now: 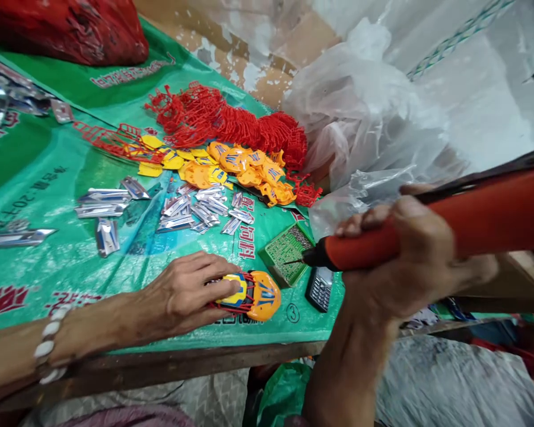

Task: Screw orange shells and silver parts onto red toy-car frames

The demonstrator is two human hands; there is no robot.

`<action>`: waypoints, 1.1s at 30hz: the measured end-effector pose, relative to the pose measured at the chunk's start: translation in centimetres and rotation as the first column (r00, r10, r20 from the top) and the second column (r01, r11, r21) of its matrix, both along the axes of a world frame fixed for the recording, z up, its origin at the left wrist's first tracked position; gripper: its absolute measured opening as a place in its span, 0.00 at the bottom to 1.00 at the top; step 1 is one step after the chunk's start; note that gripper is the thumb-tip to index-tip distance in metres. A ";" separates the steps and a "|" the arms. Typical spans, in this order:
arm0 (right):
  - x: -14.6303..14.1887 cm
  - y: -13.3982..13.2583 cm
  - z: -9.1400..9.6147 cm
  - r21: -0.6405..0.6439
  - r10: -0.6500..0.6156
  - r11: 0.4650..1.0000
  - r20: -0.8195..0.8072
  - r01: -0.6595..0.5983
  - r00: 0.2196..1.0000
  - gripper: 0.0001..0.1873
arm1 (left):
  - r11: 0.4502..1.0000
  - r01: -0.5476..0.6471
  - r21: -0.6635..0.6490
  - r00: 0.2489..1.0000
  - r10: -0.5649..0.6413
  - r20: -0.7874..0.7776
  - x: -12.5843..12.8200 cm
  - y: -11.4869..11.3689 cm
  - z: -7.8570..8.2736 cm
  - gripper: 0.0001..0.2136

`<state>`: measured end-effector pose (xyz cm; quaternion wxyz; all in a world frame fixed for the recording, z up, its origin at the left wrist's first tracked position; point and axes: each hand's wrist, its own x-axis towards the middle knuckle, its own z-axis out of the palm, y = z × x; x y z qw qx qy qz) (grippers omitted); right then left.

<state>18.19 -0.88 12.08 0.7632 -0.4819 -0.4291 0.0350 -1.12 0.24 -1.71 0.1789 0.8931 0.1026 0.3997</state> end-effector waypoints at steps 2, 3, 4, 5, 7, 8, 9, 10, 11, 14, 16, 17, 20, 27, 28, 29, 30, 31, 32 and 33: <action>0.7 0.3 -1.1 0.038 -0.027 0.999 -0.041 0.029 0.999 0.05 | 1.000 -0.011 0.006 1.000 0.011 0.010 0.0 -0.1 -0.1 0.08; 1.0 0.4 -1.6 0.037 -0.020 0.999 -0.047 0.022 0.999 0.06 | 1.000 -0.011 0.003 1.000 0.011 0.011 -0.1 -0.1 -0.2 0.09; 1.3 0.4 -2.0 0.025 -0.008 1.000 -0.045 0.009 0.999 0.06 | 1.000 -0.010 -0.008 1.000 0.010 0.008 -0.1 -0.1 -0.3 0.09; 1.5 0.4 -2.3 0.023 -0.002 1.000 -0.041 0.003 0.999 0.06 | 1.000 -0.008 -0.022 1.000 0.009 0.005 -0.2 -0.2 -0.4 0.09; 1.8 0.4 -2.6 0.007 0.002 1.000 -0.038 -0.002 0.999 0.07 | 0.999 -0.005 -0.051 1.000 0.006 0.009 -0.3 -0.2 -0.6 0.10; 1.9 0.4 -2.7 -0.002 0.002 1.000 -0.042 -0.002 0.999 0.07 | 0.998 -0.001 -0.063 1.000 0.002 0.016 -0.4 -0.2 -0.7 0.11; 2.0 0.4 -2.7 -0.007 0.003 1.000 -0.044 -0.003 0.999 0.08 | 0.997 0.006 -0.074 1.000 -0.005 0.022 -0.5 -0.2 -0.7 0.12; 2.1 0.5 -2.8 -0.011 0.006 1.000 -0.044 -0.007 0.999 0.08 | 0.996 0.018 -0.082 1.000 -0.017 0.022 -0.5 -0.1 -0.7 0.13; 2.1 0.5 -2.8 -0.012 0.008 1.000 -0.043 -0.008 0.999 0.08 | 0.996 0.034 -0.088 0.999 -0.033 0.016 -0.5 -0.1 -0.7 0.13; 2.2 0.7 -3.0 -0.011 0.008 1.000 -0.033 -0.009 0.999 0.06 | 0.994 0.063 -0.092 0.998 -0.064 -0.008 -0.6 0.1 -0.6 0.13; 2.2 0.7 -3.1 -0.007 0.012 1.000 -0.029 -0.012 1.000 0.05 | 0.992 0.071 -0.102 0.997 -0.073 -0.016 -0.5 0.2 -0.5 0.13; 2.2 0.7 -3.2 -0.004 0.022 1.000 -0.030 -0.023 0.999 0.05 | 0.991 0.072 -0.110 0.997 -0.074 -0.016 -0.6 0.2 -0.4 0.13; 2.0 0.8 -3.2 -0.002 0.053 0.999 -0.037 -0.053 0.998 0.05 | 0.989 0.073 -0.125 0.997 -0.076 -0.021 -0.6 0.0 -0.4 0.13; 1.8 1.1 -3.4 -0.006 0.040 0.999 -0.037 -0.040 0.999 0.03 | 0.991 0.056 -0.124 0.998 -0.059 -0.022 -0.5 -0.1 -0.4 0.12; 1.9 1.1 -3.4 -0.012 0.035 0.999 -0.039 -0.036 0.999 0.03 | 0.992 0.064 -0.113 0.998 -0.066 -0.019 -0.5 0.0 -0.3 0.12; 1.9 1.1 -3.4 -0.018 0.030 0.999 -0.040 -0.031 0.999 0.04 | 0.992 0.069 -0.101 0.997 -0.071 -0.017 -0.6 0.1 -0.2 0.12; 2.0 1.1 -3.5 -0.025 0.025 0.999 -0.039 -0.026 0.999 0.05 | 0.993 0.071 -0.089 0.997 -0.073 -0.018 -0.6 0.1 -0.1 0.13; 2.0 1.1 -3.5 -0.034 0.024 0.999 -0.035 -0.026 0.999 0.05 | 0.994 0.069 -0.082 0.997 -0.072 -0.029 -0.6 0.2 0.0 0.13; 2.1 1.1 -3.6 -0.044 0.030 0.999 -0.027 -0.031 0.999 0.05 | 0.995 0.065 -0.078 0.997 -0.068 -0.044 -0.7 0.3 0.1 0.12; 2.1 1.0 -3.6 -0.054 0.038 0.998 -0.015 -0.038 0.999 0.05 | 0.995 0.059 -0.080 0.996 -0.064 -0.063 -0.7 0.3 0.2 0.12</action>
